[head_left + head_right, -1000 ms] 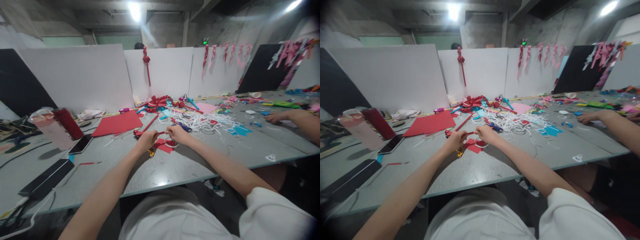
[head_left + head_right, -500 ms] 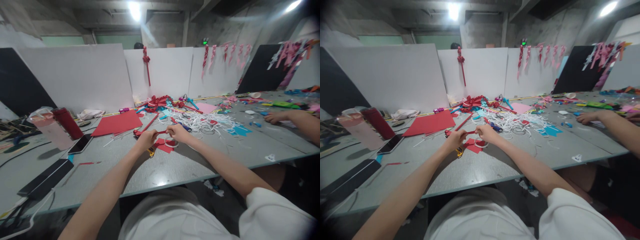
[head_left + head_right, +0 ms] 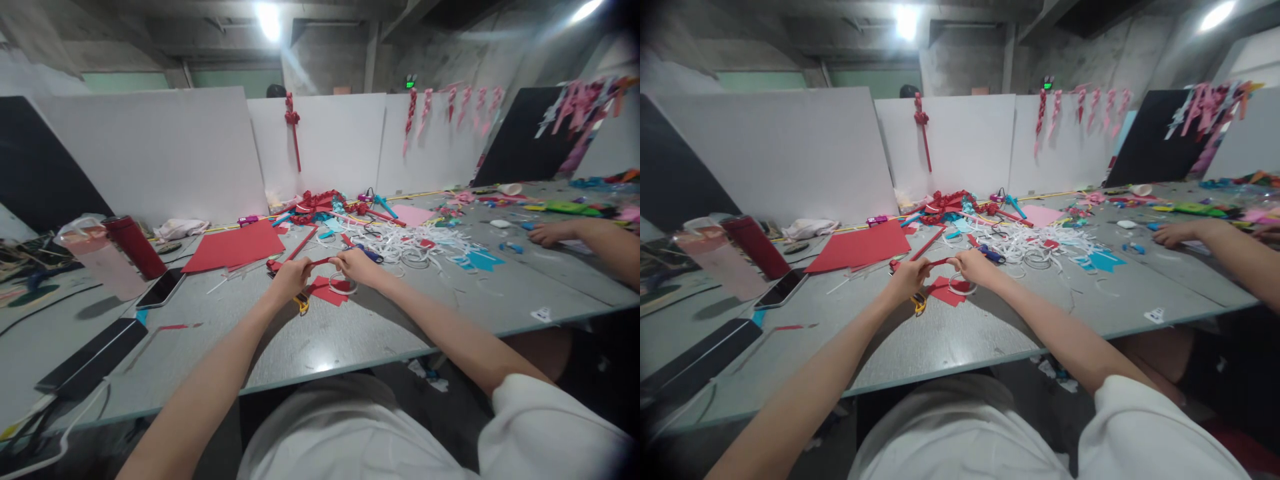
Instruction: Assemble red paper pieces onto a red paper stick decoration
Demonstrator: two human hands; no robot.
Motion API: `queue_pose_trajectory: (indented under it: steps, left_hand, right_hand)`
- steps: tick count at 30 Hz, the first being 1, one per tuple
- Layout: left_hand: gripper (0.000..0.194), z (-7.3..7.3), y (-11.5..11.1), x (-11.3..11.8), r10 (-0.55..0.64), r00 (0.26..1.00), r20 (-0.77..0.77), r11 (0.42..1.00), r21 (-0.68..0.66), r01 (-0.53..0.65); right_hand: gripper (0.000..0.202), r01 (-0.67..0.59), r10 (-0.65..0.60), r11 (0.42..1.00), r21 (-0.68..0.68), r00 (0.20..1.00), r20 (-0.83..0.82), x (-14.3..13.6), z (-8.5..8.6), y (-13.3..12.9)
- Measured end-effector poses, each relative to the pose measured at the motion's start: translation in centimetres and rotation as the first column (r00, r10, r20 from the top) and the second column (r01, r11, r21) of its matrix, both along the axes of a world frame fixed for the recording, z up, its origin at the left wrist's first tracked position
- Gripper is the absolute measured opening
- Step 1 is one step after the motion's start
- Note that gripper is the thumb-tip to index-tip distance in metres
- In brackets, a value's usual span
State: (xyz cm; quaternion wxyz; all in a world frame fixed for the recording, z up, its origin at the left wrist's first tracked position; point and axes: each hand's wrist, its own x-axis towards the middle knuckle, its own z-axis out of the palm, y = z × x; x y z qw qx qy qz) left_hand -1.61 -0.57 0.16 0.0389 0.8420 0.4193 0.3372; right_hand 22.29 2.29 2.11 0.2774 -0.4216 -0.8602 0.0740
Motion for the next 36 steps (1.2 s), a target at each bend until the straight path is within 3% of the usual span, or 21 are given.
queue_pose_trajectory:
  steps: [12, 18, 21, 24, 26, 30, 36]
  left_hand:
    - [0.027, 0.0, 0.2, -0.3, 0.057, 0.998, 0.014, 0.998, -0.007, -0.057]
    - [0.027, -0.2, 0.6, 0.1, 0.205, 0.978, -0.024, 0.979, 0.005, -0.205]
    - [0.034, -0.2, 0.8, -0.2, 0.411, 0.911, -0.046, 0.911, 0.057, -0.408]
    - [0.043, -0.5, 0.8, -1.3, 0.631, 0.764, -0.137, 0.775, 0.063, -0.629]
    - [0.044, -0.8, 0.9, -2.0, 0.691, 0.691, -0.212, 0.711, 0.031, -0.702]
    - [0.038, -1.3, 1.2, -2.9, 0.684, 0.664, -0.303, 0.690, -0.028, -0.723]
    - [0.034, -1.3, 1.7, -3.8, 0.695, 0.661, -0.283, 0.689, -0.005, -0.725]
  right_hand:
    - [0.024, -0.019, 0.019, 0.998, -0.065, 1.000, 0.002, 0.1, 0.1, -0.2]
    - [0.028, 0.022, -0.018, 0.997, 0.075, 0.998, -0.058, 0.1, -0.2, -0.1]
    - [0.035, 0.067, -0.057, 0.993, 0.098, 0.994, -0.093, 0.2, -0.4, 0.1]
    - [0.039, 0.080, -0.069, 0.991, 0.104, 0.991, -0.111, 0.3, -0.5, 0.2]
    - [0.039, 0.085, -0.071, 0.989, 0.122, 0.991, -0.114, 0.2, -0.5, 0.1]
    - [0.037, 0.075, -0.062, 0.989, 0.130, 0.993, -0.099, 0.1, -0.5, 0.1]
    - [0.039, 0.064, -0.054, 0.991, 0.116, 0.995, -0.086, 0.0, -0.4, -0.1]
